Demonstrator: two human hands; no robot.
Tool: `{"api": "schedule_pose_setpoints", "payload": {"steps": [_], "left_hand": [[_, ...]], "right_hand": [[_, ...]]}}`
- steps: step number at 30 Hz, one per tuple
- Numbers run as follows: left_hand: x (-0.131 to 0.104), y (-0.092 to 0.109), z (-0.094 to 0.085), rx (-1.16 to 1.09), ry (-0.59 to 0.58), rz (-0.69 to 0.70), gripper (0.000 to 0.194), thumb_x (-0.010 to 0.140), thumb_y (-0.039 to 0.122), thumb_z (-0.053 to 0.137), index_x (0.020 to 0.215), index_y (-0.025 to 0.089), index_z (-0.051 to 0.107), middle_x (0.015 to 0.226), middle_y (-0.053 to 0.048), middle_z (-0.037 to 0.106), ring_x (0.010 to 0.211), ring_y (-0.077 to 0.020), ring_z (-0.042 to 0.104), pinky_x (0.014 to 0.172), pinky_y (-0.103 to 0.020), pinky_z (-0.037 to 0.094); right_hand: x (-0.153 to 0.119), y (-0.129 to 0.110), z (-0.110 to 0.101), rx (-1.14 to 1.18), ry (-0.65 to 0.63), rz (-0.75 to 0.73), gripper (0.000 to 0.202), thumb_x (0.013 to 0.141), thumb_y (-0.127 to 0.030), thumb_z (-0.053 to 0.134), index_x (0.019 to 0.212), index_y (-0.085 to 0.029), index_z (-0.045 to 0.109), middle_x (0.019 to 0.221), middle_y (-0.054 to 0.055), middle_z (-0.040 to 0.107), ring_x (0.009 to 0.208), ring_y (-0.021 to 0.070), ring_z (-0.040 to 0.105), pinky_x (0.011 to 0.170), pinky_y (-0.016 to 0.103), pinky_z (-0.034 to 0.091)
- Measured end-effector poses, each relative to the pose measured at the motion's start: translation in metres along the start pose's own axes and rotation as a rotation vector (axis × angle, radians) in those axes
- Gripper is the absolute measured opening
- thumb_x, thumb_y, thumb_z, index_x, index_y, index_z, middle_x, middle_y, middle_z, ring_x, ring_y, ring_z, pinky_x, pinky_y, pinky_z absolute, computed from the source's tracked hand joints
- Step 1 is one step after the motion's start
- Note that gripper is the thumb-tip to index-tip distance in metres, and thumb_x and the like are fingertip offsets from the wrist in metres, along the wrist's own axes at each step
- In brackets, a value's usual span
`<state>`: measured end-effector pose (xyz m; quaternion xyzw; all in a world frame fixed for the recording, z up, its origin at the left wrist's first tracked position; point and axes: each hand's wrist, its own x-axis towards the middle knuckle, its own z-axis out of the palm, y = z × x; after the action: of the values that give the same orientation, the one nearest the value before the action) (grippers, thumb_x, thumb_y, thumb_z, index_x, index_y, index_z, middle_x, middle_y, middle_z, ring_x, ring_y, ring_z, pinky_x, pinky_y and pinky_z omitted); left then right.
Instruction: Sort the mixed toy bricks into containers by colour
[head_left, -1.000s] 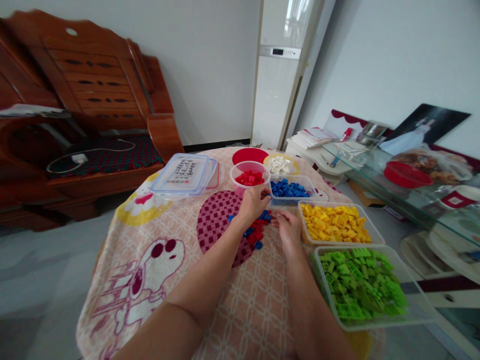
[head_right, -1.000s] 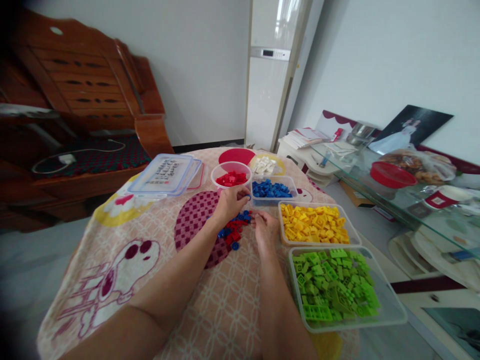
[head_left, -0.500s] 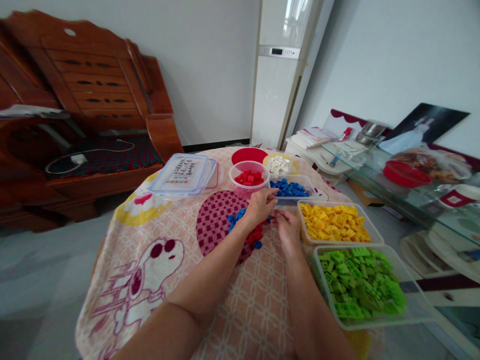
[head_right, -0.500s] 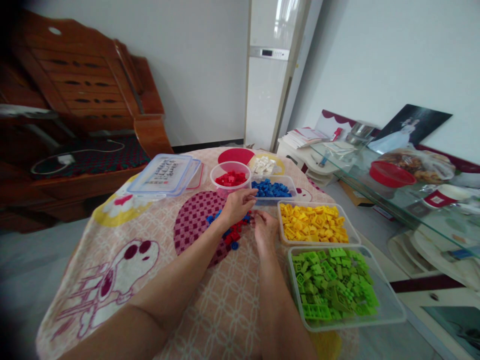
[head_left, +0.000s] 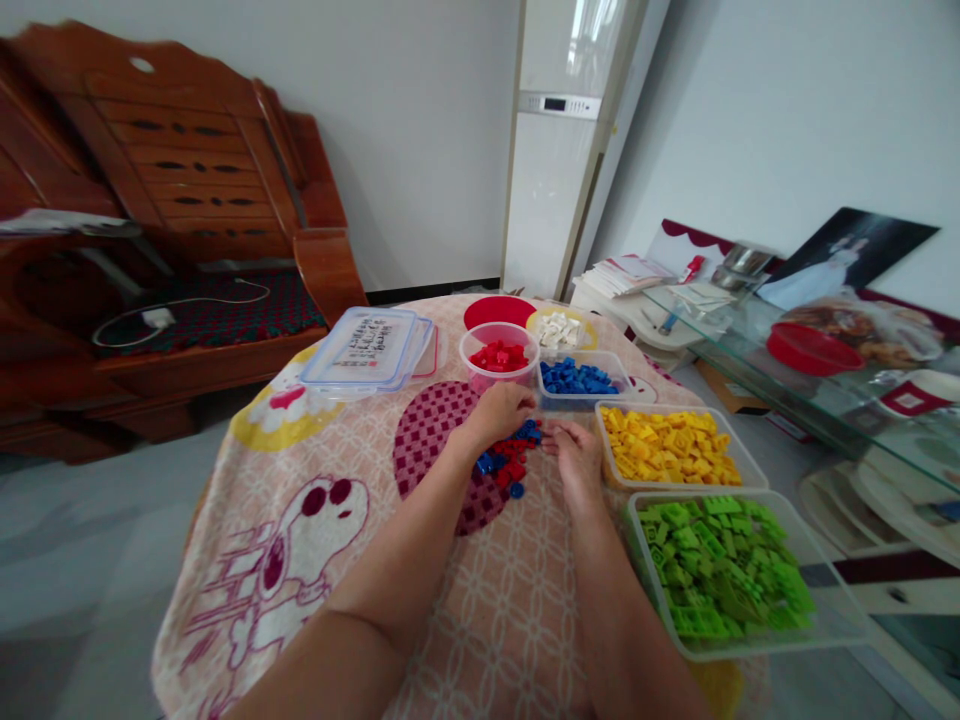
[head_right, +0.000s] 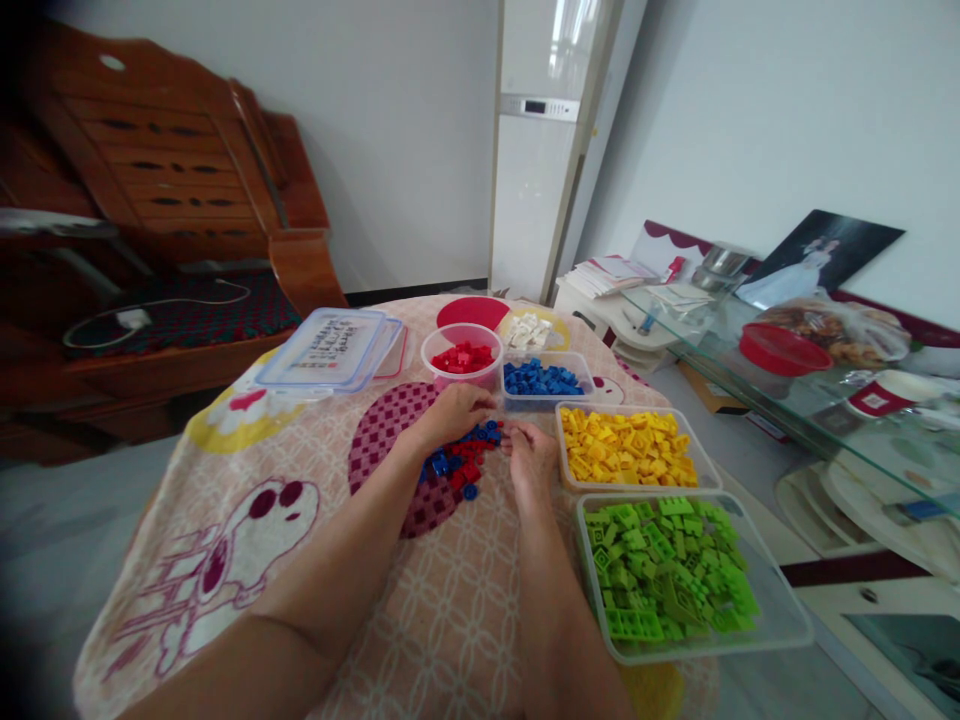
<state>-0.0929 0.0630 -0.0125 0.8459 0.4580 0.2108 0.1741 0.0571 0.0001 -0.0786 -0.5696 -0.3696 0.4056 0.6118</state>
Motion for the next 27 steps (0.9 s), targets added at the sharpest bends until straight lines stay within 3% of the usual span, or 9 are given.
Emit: {"api": "schedule_pose_setpoints", "payload": {"steps": [4, 6, 17, 27], "left_hand": [[-0.002, -0.003, -0.004, 0.027, -0.188, 0.031, 0.025, 0.079, 0.017, 0.072, 0.101, 0.016, 0.082, 0.093, -0.007, 0.08, 0.087, -0.0204, 0.072, 0.081, -0.026, 0.053], [-0.002, -0.002, -0.004, 0.016, -0.223, 0.028, 0.027, 0.078, 0.018, 0.074, 0.103, 0.016, 0.082, 0.093, -0.007, 0.08, 0.086, -0.0202, 0.073, 0.079, -0.024, 0.053], [-0.001, 0.0, 0.003, 0.027, -0.168, -0.02, 0.021, 0.076, 0.016, 0.075, 0.096, 0.013, 0.079, 0.091, -0.007, 0.079, 0.084, -0.0192, 0.071, 0.077, -0.024, 0.052], [0.003, -0.003, 0.006, -0.057, -0.196, 0.028, 0.03, 0.074, 0.008, 0.068, 0.097, 0.018, 0.083, 0.08, -0.002, 0.079, 0.076, -0.0157, 0.071, 0.077, -0.022, 0.053]], "right_hand": [[0.002, 0.004, -0.001, -0.005, 0.022, 0.005, 0.028, 0.069, -0.041, 0.064, 0.083, -0.019, 0.075, 0.071, 0.005, 0.076, 0.061, 0.0224, 0.069, 0.06, 0.036, 0.057], [0.002, 0.005, -0.002, -0.016, 0.026, -0.003, 0.029, 0.069, -0.041, 0.064, 0.084, -0.019, 0.076, 0.071, 0.005, 0.076, 0.061, 0.0227, 0.069, 0.06, 0.036, 0.057], [0.002, 0.004, -0.002, -0.019, 0.021, 0.005, 0.026, 0.067, -0.039, 0.063, 0.079, -0.02, 0.075, 0.068, 0.005, 0.075, 0.059, 0.0229, 0.068, 0.059, 0.036, 0.057], [0.002, 0.006, -0.002, -0.027, 0.006, -0.003, 0.028, 0.069, -0.041, 0.064, 0.084, -0.019, 0.075, 0.069, 0.005, 0.075, 0.061, 0.0224, 0.068, 0.061, 0.036, 0.057]]}}
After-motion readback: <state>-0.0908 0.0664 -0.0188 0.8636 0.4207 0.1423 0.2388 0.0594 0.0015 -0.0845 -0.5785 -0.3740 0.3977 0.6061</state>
